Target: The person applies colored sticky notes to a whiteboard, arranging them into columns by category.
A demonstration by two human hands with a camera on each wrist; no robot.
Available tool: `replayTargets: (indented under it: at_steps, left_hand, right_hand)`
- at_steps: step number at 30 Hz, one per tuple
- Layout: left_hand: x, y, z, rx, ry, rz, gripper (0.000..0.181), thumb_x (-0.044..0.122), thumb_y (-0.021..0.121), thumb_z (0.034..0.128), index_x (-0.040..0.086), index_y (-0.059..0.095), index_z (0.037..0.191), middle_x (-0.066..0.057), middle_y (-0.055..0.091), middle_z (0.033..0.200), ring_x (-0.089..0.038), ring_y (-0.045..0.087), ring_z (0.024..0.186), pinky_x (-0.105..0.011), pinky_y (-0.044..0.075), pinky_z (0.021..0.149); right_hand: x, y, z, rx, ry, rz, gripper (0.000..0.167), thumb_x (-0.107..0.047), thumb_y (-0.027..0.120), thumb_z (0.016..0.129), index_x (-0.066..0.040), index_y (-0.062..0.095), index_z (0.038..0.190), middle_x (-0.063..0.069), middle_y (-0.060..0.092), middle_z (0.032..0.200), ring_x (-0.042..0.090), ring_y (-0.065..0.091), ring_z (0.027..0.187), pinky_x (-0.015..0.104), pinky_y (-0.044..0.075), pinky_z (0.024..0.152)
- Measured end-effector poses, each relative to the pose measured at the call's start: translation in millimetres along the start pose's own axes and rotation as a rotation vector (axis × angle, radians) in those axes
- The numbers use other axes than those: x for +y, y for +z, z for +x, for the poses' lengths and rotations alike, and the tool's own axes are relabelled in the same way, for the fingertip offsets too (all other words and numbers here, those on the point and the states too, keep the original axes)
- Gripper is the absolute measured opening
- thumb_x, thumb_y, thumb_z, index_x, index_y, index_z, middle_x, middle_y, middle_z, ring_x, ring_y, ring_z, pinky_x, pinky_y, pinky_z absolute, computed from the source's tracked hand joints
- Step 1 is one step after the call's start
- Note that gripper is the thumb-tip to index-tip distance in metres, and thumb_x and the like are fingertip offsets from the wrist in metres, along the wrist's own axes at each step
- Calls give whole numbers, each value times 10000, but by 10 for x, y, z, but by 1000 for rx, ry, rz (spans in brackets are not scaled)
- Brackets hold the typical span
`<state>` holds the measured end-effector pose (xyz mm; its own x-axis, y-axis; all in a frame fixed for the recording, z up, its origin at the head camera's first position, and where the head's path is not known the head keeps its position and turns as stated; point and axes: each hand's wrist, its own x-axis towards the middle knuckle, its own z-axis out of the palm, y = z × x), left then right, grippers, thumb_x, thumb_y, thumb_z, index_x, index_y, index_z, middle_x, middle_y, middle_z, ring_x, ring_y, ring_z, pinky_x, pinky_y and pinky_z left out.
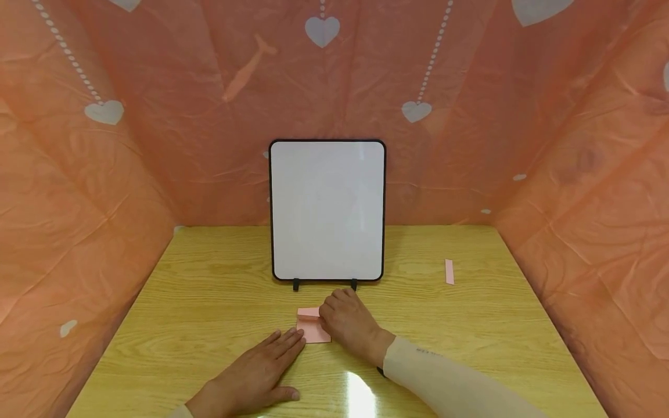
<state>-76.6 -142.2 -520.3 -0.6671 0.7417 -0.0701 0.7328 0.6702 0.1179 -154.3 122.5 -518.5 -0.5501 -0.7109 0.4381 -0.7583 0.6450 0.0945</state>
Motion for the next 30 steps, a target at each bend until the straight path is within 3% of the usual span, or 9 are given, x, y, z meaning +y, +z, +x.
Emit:
replayTargets:
  at_steps: [8,13,21,30]
  left_hand:
    - [-2,-16,3,-10,9,-26,919,742,390,1020,66,369,1643,-100,335,1719,-242,315,1598,-472,333,1279]
    - [-8,-13,3,-15,14,-23,912,736,388,1023,68,370,1643,-98,333,1719,-239,313,1599,-468,333,1280]
    - [-9,-11,-1,-8,26,3,894,729,397,1027,72,389,1635,-89,356,1710,-234,331,1591,-461,354,1269]
    - [-14,8,-2,-27,15,-51,874,711,423,1033,86,379,1642,-77,345,1716,-221,314,1598,-456,341,1276]
  right_hand:
    - [94,37,46,52,-28,-78,145,-228,769,977,-155,652,933,-23,659,947,204,580,958,353,493,868]
    - [143,48,80,31,-51,-115,121,-190,738,989,-129,635,972,11,652,991,234,573,1001,376,494,921]
    - [198,87,131,50,-3,-84,133,-207,735,1001,-132,633,959,4,653,960,227,580,967,372,504,912]
    - [207,114,161,74,29,-49,142,-206,733,1007,-152,626,931,-19,644,937,202,566,936,333,493,834]
